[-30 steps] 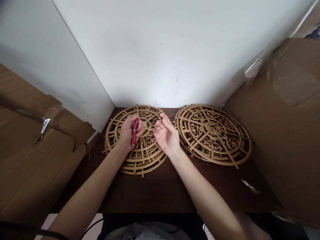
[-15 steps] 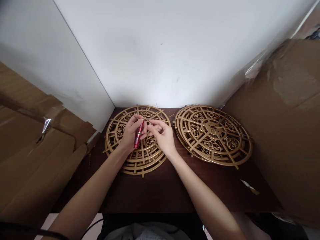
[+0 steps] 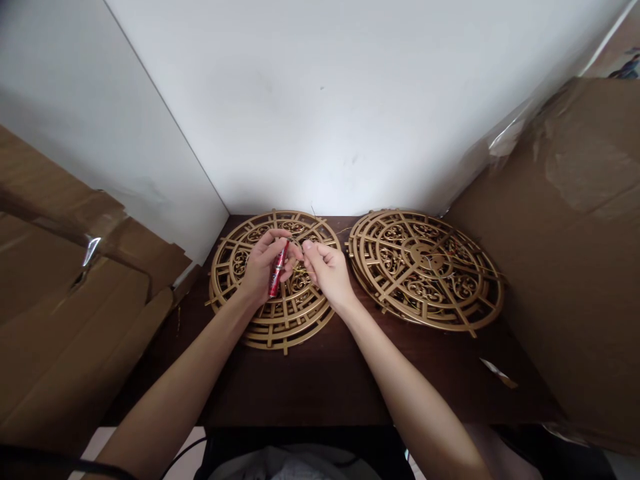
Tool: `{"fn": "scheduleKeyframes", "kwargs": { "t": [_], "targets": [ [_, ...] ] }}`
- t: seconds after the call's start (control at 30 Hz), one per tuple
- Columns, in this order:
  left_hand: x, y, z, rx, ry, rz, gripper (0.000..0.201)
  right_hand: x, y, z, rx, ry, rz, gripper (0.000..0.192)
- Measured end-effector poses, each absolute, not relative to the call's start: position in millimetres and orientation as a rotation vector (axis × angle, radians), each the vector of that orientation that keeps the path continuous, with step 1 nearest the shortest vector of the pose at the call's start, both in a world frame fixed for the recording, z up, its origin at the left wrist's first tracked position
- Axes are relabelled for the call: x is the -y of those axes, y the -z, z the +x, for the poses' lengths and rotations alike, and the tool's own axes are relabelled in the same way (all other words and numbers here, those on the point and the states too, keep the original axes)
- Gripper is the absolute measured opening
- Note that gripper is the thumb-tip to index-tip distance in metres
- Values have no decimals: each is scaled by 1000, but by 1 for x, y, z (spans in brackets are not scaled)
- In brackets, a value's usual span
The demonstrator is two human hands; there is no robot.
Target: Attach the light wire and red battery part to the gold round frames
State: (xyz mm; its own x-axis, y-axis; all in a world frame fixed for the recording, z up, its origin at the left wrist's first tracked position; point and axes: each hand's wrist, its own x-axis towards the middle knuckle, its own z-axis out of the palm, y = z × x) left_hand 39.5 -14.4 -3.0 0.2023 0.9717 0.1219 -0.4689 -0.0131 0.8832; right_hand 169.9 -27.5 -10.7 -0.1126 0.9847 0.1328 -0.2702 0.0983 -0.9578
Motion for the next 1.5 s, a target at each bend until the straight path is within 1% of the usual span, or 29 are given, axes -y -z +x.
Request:
{"fn": "scheduleKeyframes", "kwargs": {
  "t": [0.17,0.4,0.53,0.77,1.1,1.23,1.33,1.5],
  "targets": [
    [14,4,40,-669,-1258,1032,26,26,7,171,987,-1454,-741,41],
    [15,4,40,-672,-1212,1087,20,25,3,175,829,-1532,-638,35],
    [15,4,41,-698,-1219,1118,18,24,3,176,806,-1514,-569,27],
    [17,0,44,-780,-1210,1139,22,23,1,178,766,-1490,-480,13],
    [20,-2,45,-807,-1160,1173,17,22,2,179,771,-1493,-487,11],
    [19,0,44,-789,-1210,1097,17,23,3,179,856,-1440,-536,10],
    [16,1,41,-746,-1259,1018,17,25,6,177,1002,-1344,-598,10],
    [11,-1,34,-719,-1354,910,19,30,14,172,1404,-1029,-829,22]
  ]
}}
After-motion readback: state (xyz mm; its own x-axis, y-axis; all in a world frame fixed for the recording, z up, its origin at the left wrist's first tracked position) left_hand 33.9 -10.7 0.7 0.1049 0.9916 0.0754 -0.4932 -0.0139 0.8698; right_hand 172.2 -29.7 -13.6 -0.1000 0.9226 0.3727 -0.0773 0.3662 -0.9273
